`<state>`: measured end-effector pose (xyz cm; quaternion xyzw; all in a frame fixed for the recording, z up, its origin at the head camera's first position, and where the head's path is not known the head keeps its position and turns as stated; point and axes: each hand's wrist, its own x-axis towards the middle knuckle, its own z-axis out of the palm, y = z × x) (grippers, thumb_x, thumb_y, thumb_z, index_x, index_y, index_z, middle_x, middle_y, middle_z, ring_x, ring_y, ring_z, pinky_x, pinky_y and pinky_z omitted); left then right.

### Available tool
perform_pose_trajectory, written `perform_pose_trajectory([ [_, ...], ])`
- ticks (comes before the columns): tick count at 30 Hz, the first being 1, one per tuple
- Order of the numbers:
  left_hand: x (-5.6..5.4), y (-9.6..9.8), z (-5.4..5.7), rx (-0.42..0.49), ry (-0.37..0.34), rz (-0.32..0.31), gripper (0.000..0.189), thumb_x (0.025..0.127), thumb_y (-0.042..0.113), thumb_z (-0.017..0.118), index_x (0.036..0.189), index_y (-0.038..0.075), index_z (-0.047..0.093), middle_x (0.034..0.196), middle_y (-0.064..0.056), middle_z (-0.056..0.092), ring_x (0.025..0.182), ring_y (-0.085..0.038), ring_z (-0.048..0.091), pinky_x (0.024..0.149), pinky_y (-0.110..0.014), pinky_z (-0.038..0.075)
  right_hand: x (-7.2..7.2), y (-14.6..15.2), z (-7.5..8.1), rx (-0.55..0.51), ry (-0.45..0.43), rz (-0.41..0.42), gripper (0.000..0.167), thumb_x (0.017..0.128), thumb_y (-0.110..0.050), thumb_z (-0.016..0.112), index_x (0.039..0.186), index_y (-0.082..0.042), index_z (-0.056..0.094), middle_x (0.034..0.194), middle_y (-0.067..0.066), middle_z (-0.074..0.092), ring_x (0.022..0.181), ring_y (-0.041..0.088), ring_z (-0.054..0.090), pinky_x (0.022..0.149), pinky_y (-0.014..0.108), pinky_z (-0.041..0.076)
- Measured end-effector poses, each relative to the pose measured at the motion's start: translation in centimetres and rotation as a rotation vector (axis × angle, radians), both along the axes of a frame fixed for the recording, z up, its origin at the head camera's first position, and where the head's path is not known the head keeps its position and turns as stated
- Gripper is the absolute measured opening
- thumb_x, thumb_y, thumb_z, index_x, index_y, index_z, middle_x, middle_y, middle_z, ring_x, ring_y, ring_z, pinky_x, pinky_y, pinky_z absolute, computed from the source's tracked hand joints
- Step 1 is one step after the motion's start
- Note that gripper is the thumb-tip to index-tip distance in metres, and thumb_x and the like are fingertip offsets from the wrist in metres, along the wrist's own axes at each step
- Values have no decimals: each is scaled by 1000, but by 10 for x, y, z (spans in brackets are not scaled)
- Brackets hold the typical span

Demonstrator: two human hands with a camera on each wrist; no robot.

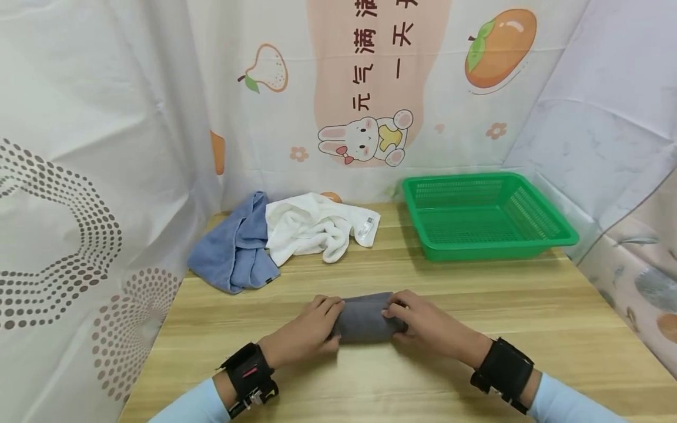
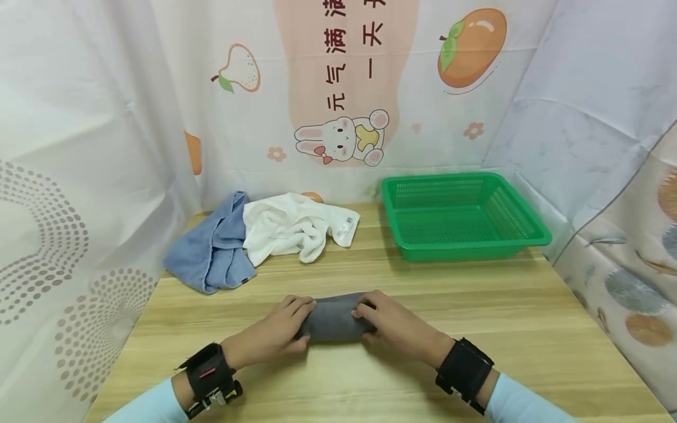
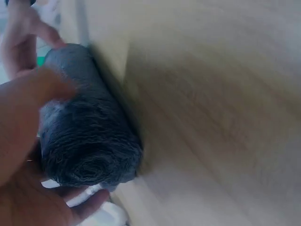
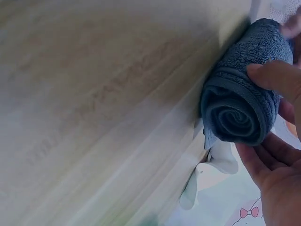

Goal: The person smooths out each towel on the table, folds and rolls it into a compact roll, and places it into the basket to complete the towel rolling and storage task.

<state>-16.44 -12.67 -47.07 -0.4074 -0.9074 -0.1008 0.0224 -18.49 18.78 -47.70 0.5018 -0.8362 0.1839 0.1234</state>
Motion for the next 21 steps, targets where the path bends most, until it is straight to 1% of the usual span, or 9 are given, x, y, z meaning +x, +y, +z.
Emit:
perform_pose_trajectory([
  [2,1,2,0,-63,18,9,73,95,41,73,146,-3,46,141,-17,51,125,-31,50,101,-46,49,-3,1,0,0,-33,-6,48,76,-13,90,117,-11,65,115,7,61,103,20,63,83,32,57],
  [4,-1,5,0,-97,17,26,78,92,48,75,144,-2,46,133,-16,52,117,-29,51,92,-44,52,-9,1,0,-6,-116,-13,44,79,-12,85,118,-11,65,114,5,65,102,18,64,82,32,57],
  [7,-8,8,0,-82,-34,42,74,93,52,73,137,-1,48,118,-14,49,106,-26,49,81,-39,51,-22,2,0,-41,-336,-38,37,84,-10,78,120,-15,67,111,-1,70,87,11,64,73,28,55],
  [9,-14,9,1,-59,-99,53,73,92,52,74,134,-2,47,111,-13,46,100,-25,46,76,-36,48,-31,3,-1,-79,-502,-51,36,88,-8,74,122,-16,69,111,-4,72,82,8,61,72,26,52],
  [12,-21,10,1,-52,-174,71,85,87,57,77,138,-1,45,111,-13,47,102,-26,45,78,-38,47,-42,7,-3,-113,-711,-65,32,94,-9,70,125,-18,69,111,-6,70,82,7,56,72,24,48],
  [14,-24,10,0,-65,-190,93,92,82,60,80,141,1,41,111,-12,48,102,-26,45,78,-40,47,-47,8,-4,-117,-821,-76,30,98,-11,68,128,-19,68,108,-4,68,81,7,53,72,23,46],
  [18,-29,10,-1,-78,-138,131,92,78,61,84,141,8,42,108,-10,47,100,-25,45,76,-39,46,-53,9,-3,-124,-958,-97,28,102,-17,65,129,-22,68,109,-1,66,84,10,54,73,23,47],
  [20,-31,10,-1,-69,-104,143,84,78,58,85,136,10,46,108,-9,46,99,-25,45,74,-38,45,-55,7,-2,-132,-978,-97,27,102,-16,64,129,-19,68,115,0,66,91,13,56,77,25,49],
  [21,-32,10,-2,-70,-92,146,81,79,57,85,133,11,48,109,-9,46,98,-25,45,74,-38,45,-55,5,-1,-133,-955,-95,27,102,-15,65,129,-17,69,116,1,67,93,14,56,78,26,49],
])
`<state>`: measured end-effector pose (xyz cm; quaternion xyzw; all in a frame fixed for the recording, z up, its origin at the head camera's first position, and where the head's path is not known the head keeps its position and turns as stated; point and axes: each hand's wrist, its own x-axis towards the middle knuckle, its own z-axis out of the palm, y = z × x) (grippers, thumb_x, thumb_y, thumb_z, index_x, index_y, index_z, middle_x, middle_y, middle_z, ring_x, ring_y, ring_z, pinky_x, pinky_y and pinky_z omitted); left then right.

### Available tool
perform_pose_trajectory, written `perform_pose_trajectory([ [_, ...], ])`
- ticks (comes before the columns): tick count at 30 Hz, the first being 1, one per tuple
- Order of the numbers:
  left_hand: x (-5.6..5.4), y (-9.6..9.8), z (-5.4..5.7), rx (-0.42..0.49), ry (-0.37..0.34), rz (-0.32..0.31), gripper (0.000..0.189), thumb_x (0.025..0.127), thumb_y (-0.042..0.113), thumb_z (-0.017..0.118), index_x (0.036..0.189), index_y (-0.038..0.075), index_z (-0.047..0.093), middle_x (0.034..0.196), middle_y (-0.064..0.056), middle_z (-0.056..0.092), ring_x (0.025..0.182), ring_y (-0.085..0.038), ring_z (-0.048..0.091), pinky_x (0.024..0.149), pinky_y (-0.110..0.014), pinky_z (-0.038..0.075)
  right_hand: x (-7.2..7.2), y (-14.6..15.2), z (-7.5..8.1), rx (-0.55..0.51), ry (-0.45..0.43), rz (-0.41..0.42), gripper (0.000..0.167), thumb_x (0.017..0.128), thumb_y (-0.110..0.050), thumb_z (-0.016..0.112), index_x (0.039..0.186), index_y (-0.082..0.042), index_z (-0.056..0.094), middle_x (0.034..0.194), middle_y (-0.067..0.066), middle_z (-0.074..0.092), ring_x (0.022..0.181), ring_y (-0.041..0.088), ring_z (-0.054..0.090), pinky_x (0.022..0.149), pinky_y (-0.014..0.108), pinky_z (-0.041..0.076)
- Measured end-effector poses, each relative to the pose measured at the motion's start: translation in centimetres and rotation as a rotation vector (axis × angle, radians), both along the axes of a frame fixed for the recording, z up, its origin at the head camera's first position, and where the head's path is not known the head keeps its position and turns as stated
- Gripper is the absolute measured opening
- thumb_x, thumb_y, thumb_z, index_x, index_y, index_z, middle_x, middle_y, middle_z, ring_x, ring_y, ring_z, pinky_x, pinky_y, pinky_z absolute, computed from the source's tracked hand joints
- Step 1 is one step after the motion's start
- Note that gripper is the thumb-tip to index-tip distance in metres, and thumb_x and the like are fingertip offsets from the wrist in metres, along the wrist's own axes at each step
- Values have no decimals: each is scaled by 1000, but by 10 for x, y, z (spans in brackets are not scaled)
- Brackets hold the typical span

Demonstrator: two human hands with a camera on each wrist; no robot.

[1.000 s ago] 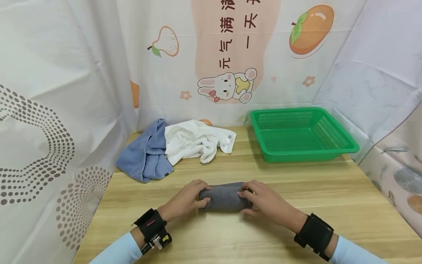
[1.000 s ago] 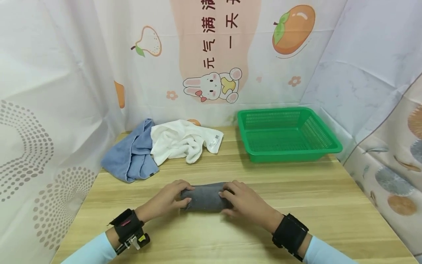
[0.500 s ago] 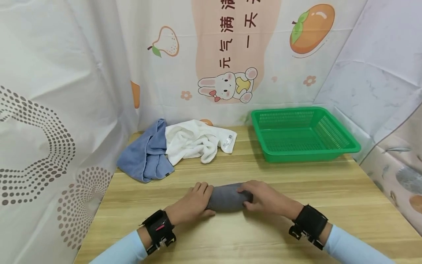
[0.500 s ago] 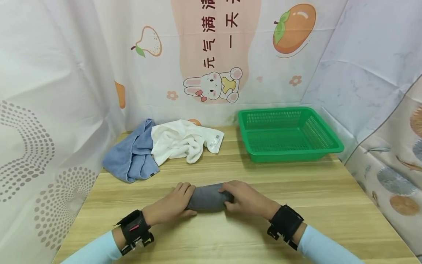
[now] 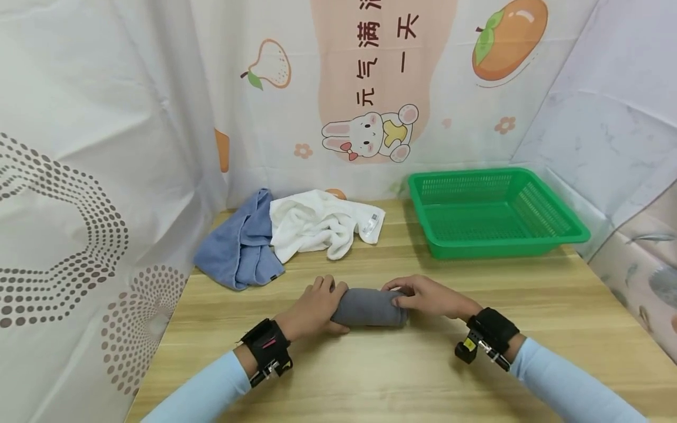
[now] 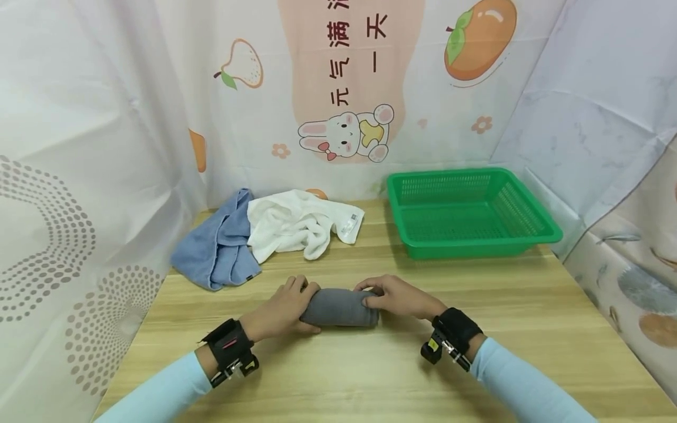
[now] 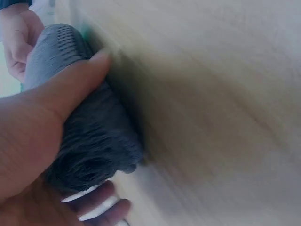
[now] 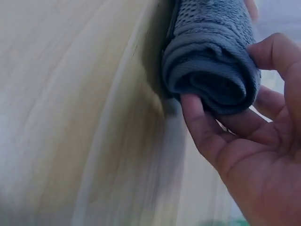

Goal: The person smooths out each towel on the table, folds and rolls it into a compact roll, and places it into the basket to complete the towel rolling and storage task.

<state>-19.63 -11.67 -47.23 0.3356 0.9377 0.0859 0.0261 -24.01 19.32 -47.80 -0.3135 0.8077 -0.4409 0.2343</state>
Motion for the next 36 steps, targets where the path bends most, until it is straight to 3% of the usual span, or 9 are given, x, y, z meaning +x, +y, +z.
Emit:
perform_pose_trajectory([
  [2,-2,1,0,4,16,-4,72,80,54,85,128,12,53,110,-7,48,96,-24,46,74,-37,46,3,-4,3,29,120,1,28,100,-12,66,128,-13,70,116,2,69,94,13,59,79,27,50],
  [7,-6,0,2,29,-10,-32,61,82,50,85,121,11,58,110,-3,56,93,-22,49,77,-36,48,27,-24,11,221,695,44,45,90,-8,66,133,4,63,126,15,68,106,27,63,88,42,54],
  [10,-8,-2,3,40,-29,-36,59,82,49,85,118,10,59,109,-3,58,93,-21,50,76,-35,48,41,-34,11,322,836,77,64,94,-21,69,147,8,48,141,22,57,122,37,56,99,51,50],
  [13,-10,-3,4,39,-50,-24,59,81,48,86,117,10,58,109,-3,59,93,-22,51,75,-37,49,47,-40,9,368,821,89,85,93,-37,77,154,7,37,148,23,50,131,39,51,106,53,45],
  [17,-7,0,-1,16,-22,12,72,78,49,88,127,9,54,117,-5,60,100,-25,54,81,-41,52,44,-42,6,365,786,98,84,88,-22,83,151,9,38,141,25,54,126,40,55,103,51,48],
  [25,1,16,-9,-51,246,-17,75,80,50,86,131,7,52,114,-7,59,99,-25,53,85,-40,50,9,-41,15,290,492,153,69,78,-6,81,142,-2,55,118,6,68,98,19,62,83,39,52],
  [29,-2,17,-9,-26,182,-44,67,80,49,87,122,7,56,109,-6,59,94,-21,53,87,-36,48,15,-42,7,383,556,128,74,87,-36,81,146,-4,49,128,10,60,110,28,56,90,50,47],
  [32,-9,14,-10,-11,81,-54,70,80,53,86,123,7,56,108,-5,59,94,-19,53,85,-34,49,22,-45,-1,429,649,68,92,79,-61,82,144,-6,48,121,10,54,105,29,51,86,51,45],
  [36,-16,8,-11,9,-4,-27,89,75,63,84,135,5,51,114,-8,55,98,-20,53,84,-34,51,11,-49,-8,384,630,64,87,74,-58,88,136,-8,53,110,5,53,95,22,50,81,44,46],
])
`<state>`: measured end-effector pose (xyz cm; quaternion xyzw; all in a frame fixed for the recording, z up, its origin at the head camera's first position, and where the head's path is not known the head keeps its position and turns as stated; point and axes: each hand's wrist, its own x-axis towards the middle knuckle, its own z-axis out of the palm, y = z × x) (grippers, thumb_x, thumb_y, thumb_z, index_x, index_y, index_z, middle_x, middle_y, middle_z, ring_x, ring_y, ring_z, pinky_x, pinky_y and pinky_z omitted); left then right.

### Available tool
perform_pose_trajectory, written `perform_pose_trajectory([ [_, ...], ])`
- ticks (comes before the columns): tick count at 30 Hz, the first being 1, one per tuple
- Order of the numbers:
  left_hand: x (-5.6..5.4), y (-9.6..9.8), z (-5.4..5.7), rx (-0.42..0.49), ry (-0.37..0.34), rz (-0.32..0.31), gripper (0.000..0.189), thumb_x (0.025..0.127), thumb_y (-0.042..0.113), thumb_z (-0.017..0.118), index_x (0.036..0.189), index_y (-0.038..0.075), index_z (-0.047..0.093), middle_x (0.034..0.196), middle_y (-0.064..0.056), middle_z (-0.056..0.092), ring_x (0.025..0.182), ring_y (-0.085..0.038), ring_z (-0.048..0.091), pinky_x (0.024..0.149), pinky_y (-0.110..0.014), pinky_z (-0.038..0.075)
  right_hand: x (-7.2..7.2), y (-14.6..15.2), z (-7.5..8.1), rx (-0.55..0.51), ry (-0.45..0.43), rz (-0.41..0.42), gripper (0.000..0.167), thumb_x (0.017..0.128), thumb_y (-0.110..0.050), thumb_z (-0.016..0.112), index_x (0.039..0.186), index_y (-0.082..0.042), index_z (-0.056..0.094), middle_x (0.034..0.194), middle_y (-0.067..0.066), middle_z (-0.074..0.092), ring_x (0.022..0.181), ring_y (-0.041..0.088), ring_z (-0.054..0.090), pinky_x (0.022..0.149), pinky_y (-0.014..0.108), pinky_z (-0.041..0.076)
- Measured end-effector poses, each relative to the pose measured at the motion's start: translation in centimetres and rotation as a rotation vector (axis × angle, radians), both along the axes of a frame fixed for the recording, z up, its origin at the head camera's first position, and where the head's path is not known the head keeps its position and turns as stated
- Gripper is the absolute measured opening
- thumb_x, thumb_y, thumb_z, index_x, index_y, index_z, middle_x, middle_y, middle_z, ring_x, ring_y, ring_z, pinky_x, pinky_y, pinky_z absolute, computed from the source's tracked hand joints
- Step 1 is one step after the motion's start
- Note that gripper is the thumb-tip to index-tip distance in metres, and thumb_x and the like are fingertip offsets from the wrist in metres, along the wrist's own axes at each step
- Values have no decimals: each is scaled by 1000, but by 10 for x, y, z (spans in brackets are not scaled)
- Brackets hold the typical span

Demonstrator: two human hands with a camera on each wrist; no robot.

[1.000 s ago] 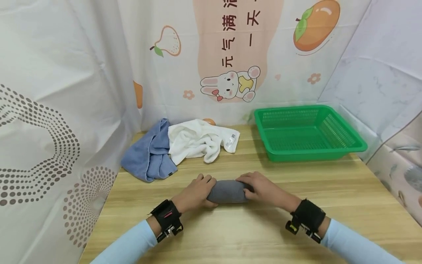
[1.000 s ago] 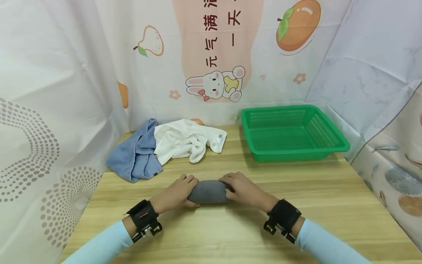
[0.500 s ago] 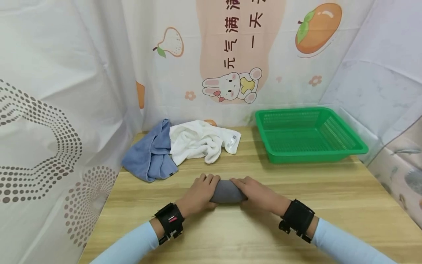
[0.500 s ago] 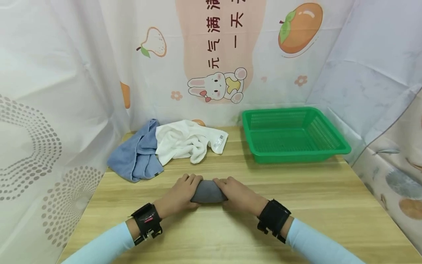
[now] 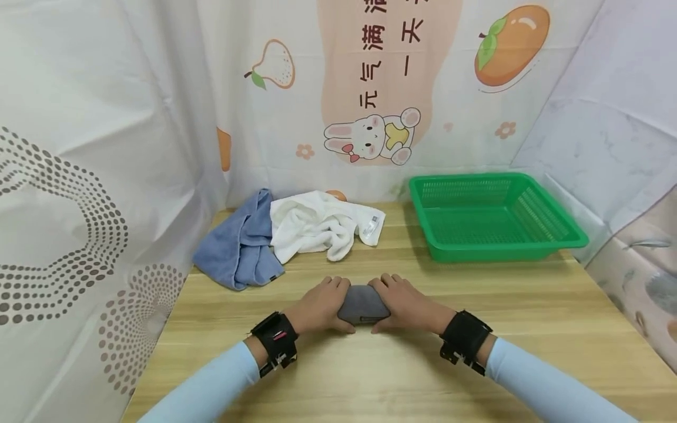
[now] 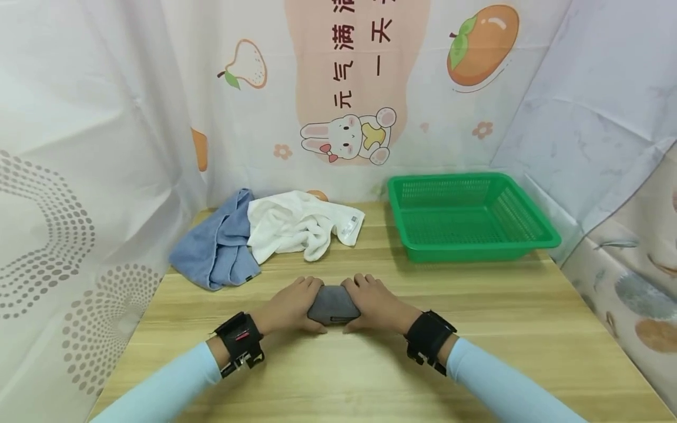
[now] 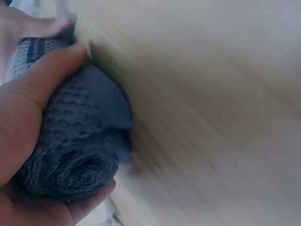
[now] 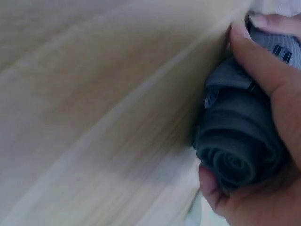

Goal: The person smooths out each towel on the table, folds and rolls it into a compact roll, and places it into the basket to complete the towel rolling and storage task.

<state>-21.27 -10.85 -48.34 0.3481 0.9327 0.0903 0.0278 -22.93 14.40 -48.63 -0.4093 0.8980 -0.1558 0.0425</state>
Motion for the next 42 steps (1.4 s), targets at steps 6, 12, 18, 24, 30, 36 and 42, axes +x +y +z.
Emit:
perform_pose_trajectory([
  [6,3,-5,-3,-26,75,-4,97,77,67,80,147,11,44,121,-7,53,104,-22,51,85,-38,50,-28,-2,4,-92,-359,104,55,81,-36,89,119,-12,58,105,-4,58,93,14,56,83,34,49],
  [12,0,-2,-3,-34,151,-7,81,84,55,79,143,8,48,120,-6,60,102,-22,56,85,-38,52,-34,-2,10,-67,-399,43,57,76,-34,92,117,-13,60,105,-3,60,93,15,56,84,36,49],
  [18,-4,0,-2,12,52,5,83,82,48,83,143,4,48,119,-10,62,100,-22,60,86,-36,53,-7,-7,6,85,108,-32,84,78,-41,88,145,-8,49,118,11,54,104,31,55,91,54,47],
  [24,-9,-1,2,63,-56,29,87,77,45,88,143,7,48,113,-9,62,98,-21,61,84,-37,53,1,-9,4,92,173,-51,87,73,-20,89,147,-9,44,121,13,57,107,34,57,92,53,49],
  [30,-8,7,9,75,-147,14,89,71,32,91,144,6,47,115,-8,62,97,-18,62,83,-33,54,-5,-3,5,119,140,-40,79,68,-24,90,136,-11,51,111,9,60,97,29,61,85,51,48],
  [36,-5,11,12,144,-144,30,85,68,27,91,140,10,50,113,-5,63,95,-15,62,81,-31,53,-6,1,5,90,206,-4,88,69,-40,92,140,-9,51,121,9,62,108,30,59,92,52,46],
  [42,-9,10,17,184,-101,-16,87,75,28,91,148,12,46,120,-5,61,103,-16,61,87,-33,53,-5,8,8,44,215,-14,92,67,-33,93,141,-2,50,118,13,64,105,30,64,92,49,52],
])
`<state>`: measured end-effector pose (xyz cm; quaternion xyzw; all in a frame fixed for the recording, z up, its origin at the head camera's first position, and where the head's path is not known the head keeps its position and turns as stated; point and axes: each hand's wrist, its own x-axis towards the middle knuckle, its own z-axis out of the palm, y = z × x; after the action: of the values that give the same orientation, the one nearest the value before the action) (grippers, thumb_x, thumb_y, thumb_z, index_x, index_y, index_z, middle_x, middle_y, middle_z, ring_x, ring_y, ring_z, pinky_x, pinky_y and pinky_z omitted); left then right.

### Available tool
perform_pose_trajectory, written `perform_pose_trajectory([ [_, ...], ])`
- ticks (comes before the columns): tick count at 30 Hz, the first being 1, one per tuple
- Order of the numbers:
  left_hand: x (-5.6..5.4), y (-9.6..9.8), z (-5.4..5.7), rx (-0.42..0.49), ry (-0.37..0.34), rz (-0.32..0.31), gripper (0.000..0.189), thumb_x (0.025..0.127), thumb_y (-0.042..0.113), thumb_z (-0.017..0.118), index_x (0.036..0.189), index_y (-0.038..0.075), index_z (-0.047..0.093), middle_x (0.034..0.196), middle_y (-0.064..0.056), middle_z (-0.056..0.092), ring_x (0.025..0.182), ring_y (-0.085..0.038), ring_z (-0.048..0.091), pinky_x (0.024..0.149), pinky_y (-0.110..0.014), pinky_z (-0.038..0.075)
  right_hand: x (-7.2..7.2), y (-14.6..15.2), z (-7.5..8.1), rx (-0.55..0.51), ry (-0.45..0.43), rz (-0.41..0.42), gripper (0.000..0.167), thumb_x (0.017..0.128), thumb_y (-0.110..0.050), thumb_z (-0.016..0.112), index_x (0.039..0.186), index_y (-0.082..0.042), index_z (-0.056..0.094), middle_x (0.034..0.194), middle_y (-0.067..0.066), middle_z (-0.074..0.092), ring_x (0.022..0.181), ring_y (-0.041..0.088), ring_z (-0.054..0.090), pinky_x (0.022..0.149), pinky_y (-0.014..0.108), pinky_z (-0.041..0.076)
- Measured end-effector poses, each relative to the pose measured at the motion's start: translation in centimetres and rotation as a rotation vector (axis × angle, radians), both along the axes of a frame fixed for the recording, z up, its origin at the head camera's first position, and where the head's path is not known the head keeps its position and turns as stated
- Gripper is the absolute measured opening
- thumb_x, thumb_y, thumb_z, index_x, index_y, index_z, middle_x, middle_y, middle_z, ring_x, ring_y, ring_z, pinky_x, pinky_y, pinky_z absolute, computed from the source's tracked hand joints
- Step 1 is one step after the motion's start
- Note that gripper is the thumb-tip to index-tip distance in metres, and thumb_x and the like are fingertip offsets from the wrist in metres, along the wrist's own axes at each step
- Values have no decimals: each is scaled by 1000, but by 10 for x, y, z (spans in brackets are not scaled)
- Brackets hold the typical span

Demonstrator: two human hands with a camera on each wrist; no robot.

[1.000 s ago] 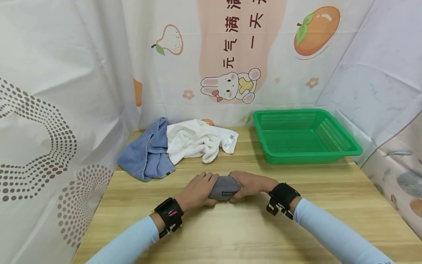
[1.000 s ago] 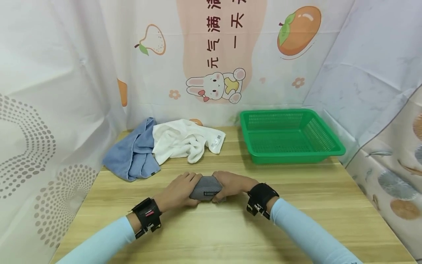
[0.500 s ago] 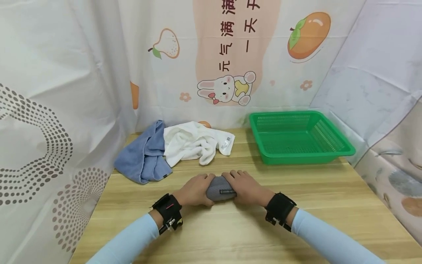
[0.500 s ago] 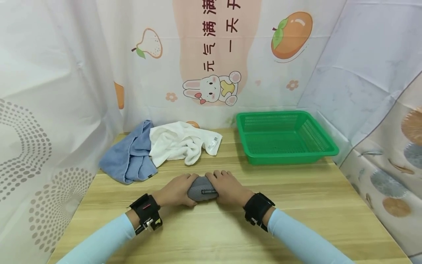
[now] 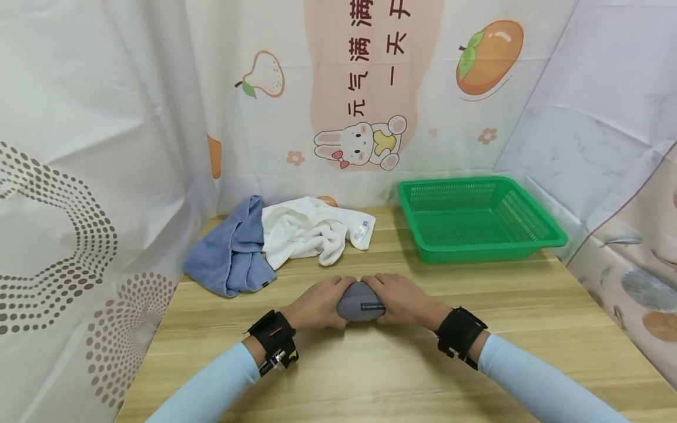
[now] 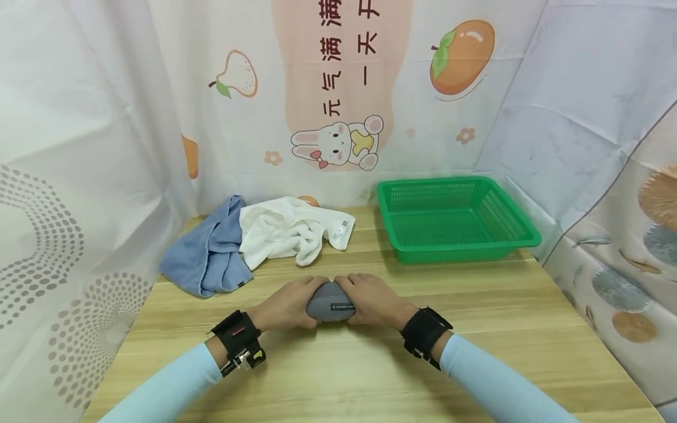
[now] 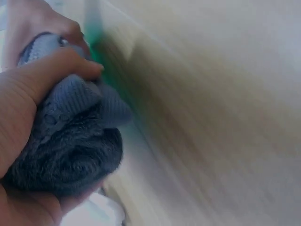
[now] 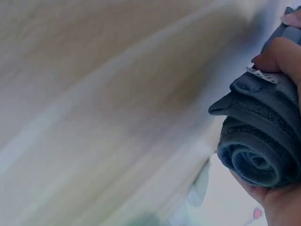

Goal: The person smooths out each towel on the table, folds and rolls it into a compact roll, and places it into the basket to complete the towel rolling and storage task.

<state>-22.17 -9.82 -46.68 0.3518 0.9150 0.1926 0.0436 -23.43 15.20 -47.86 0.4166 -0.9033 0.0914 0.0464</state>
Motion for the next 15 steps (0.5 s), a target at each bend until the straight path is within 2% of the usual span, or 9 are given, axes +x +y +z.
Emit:
perform_pose_trajectory([
  [2,-3,4,1,55,17,-22,87,77,28,91,150,11,45,125,-7,59,108,-17,60,91,-34,53,0,9,4,-13,4,-26,93,65,-31,94,141,-1,50,117,13,64,103,30,65,89,48,54],
  [4,-6,7,3,129,28,-18,88,79,28,91,151,10,44,132,-8,57,114,-18,58,94,-36,52,0,17,12,-37,11,-61,94,62,-30,94,141,-1,51,116,14,65,102,30,65,86,47,55],
  [8,-14,15,13,285,49,47,96,79,26,92,155,7,37,146,-14,51,126,-24,54,100,-41,50,-2,35,34,-101,13,-129,97,60,-26,96,142,-2,50,116,16,66,99,31,67,82,48,56],
  [12,-25,28,24,402,23,124,93,84,18,88,156,0,31,133,-17,59,118,-26,62,95,-39,53,-6,56,58,-189,23,-218,95,63,-22,95,143,0,47,115,18,67,97,32,67,79,50,56],
  [15,-31,44,28,422,39,107,65,91,10,79,145,-4,46,120,-15,65,104,-26,68,88,-36,55,-10,74,72,-275,1,-329,91,69,-20,90,145,0,44,116,20,66,97,33,67,78,50,55],
])
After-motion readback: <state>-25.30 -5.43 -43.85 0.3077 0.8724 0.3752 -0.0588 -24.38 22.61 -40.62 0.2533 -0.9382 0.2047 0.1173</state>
